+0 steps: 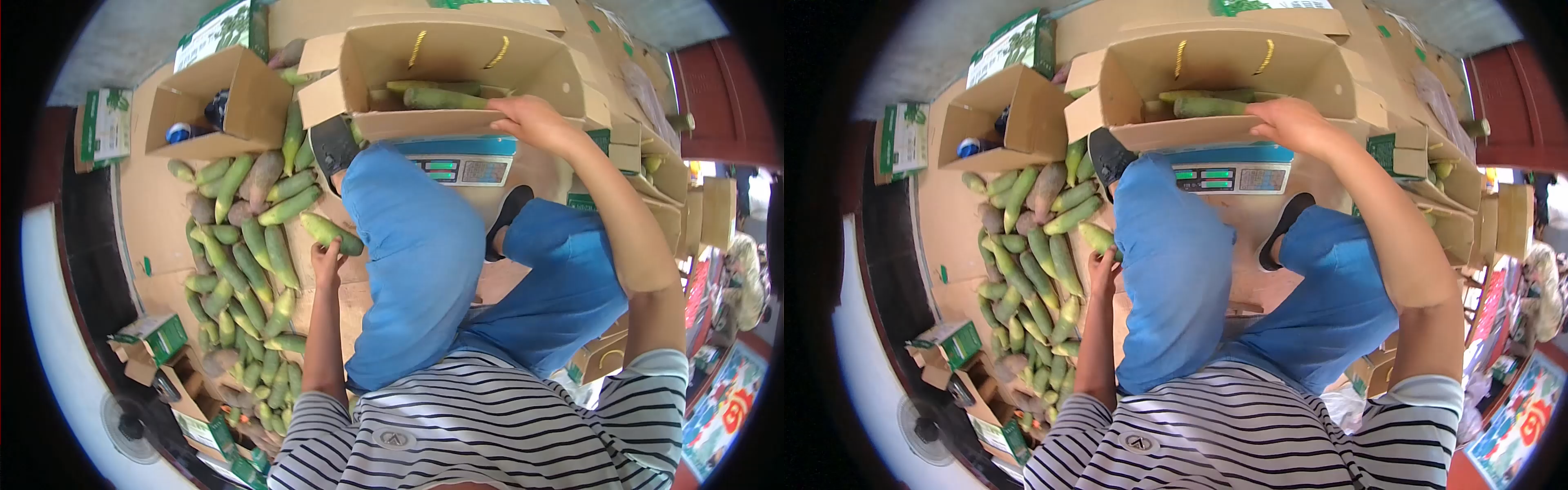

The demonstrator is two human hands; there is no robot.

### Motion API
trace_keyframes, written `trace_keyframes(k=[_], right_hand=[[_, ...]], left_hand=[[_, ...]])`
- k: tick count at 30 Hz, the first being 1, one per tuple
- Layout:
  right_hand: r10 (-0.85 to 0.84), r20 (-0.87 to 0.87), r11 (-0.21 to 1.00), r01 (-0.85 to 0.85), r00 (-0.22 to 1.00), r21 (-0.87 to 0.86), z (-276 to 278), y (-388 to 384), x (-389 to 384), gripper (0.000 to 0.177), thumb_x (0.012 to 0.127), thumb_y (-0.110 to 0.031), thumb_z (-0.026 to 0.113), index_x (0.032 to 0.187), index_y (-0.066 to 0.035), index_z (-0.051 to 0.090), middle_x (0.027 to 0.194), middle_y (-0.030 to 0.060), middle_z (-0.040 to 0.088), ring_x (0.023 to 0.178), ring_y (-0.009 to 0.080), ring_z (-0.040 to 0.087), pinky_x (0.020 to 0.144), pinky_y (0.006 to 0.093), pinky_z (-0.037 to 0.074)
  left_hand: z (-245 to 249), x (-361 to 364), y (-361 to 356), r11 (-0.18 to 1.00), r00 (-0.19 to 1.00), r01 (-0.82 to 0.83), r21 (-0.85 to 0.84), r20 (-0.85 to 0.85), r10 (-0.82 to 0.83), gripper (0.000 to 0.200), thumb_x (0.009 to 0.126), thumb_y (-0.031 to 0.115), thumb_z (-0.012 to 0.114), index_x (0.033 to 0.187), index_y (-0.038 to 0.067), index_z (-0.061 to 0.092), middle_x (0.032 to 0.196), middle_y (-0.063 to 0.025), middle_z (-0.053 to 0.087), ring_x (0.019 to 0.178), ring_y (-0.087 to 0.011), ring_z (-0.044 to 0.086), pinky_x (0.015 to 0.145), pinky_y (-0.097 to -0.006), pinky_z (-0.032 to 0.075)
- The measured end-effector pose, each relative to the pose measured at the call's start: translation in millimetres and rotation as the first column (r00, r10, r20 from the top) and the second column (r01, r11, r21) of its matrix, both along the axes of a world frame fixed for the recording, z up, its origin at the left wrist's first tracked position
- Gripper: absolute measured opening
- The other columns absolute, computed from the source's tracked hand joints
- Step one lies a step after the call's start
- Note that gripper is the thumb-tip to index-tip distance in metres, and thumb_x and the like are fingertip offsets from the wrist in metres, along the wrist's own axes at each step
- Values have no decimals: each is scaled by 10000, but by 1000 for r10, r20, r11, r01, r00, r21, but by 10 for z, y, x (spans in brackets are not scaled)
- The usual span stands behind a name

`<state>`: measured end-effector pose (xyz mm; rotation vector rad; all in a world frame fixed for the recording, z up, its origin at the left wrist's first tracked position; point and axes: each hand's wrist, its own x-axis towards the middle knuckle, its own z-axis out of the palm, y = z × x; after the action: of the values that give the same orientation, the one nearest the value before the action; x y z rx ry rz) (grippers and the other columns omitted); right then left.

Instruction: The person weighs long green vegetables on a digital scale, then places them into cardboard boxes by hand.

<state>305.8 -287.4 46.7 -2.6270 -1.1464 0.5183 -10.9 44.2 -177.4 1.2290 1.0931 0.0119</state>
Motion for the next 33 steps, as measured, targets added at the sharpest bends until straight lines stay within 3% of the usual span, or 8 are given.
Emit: trace_keyframes(k=[8, 12, 13, 15, 17, 23, 29, 33], right_hand=[[42, -11, 999, -41, 999, 18, -72, -56, -5, 257, 827, -215, 604, 1041, -75, 579, 892, 170, 623, 876, 374, 573, 736, 470, 450], [67, -18, 991, -64, 998, 116, -4, -149, -46, 260, 820, -209, 609, 1028, -54, 586, 882, 190, 616, 866, 385, 570, 739, 463, 451], [77, 12, 987, -78, 997, 139, -46, -204, -42, 266, 821, -207, 607, 1031, -47, 582, 888, 194, 613, 870, 386, 567, 739, 460, 449], [77, 3, 986, -77, 997, 145, -71, -195, -65, 270, 826, -205, 603, 1035, -36, 576, 907, 201, 606, 884, 388, 559, 741, 453, 444], [59, -31, 990, -54, 998, 131, 6, -144, -110, 265, 832, -199, 598, 1033, -28, 569, 926, 204, 601, 898, 389, 554, 745, 448, 441], [20, -53, 995, -15, 998, 101, 10, -84, -122, 267, 844, -179, 587, 1048, -16, 532, 957, 208, 588, 916, 398, 543, 756, 448, 433], [-27, -134, 1000, 26, 991, -14, 72, -27, -104, 255, 852, -168, 574, 1044, -14, 507, 943, 224, 575, 897, 410, 530, 742, 436, 423], [-39, -151, 999, 33, 988, -42, 116, 50, -131, 211, 854, -153, 566, 999, -10, 509, 845, 217, 554, 747, 360, 523, 668, 388, 422]], left_hand=[[2344, 898, -285, 791, 701, -200, 578, 649, -296, 529, 773, -49, 652, 1225, 1, 383, 1182, -125, 500, 1083, -203, 502, 948, -336, 396], [2915, 1642, -680, 664, 615, -222, 714, 631, -473, 616, 684, 55, 760, 1197, 4, 423, 1113, -116, 514, 1012, -213, 544, 861, -353, 464], [3103, 1775, -817, 440, 673, -197, 876, 447, -589, 607, 691, 129, 745, 1196, 4, 433, 1069, -134, 514, 987, -250, 546, 843, -363, 461], [2947, 2118, -907, 218, 627, -71, 973, 214, -749, 586, 694, 194, 709, 1182, 7, 445, 1028, -199, 505, 924, -364, 522, 795, -413, 458], [2664, 2202, -1025, 197, 644, 84, 977, 97, -759, 503, 711, 190, 709, 1131, 14, 494, 1067, -189, 512, 992, -363, 518, 835, -398, 456], [2190, 1333, -639, 336, 725, -54, 940, 268, -635, 378, 758, 144, 669, 1081, 3, 531, 1073, -186, 540, 985, -352, 543, 844, -381, 458], [600, -220, 134, 553, 897, 424, 718, -249, -365, 379, 755, 161, 661, 1080, 3, 546, 1072, -219, 548, 1028, -367, 526, 894, -400, 429], [75, -975, 655, 584, 877, 433, 687, -471, -95, 456, 732, 189, 675, 1096, -45, 529, 1018, -261, 558, 982, -394, 542, 873, -414, 444]])
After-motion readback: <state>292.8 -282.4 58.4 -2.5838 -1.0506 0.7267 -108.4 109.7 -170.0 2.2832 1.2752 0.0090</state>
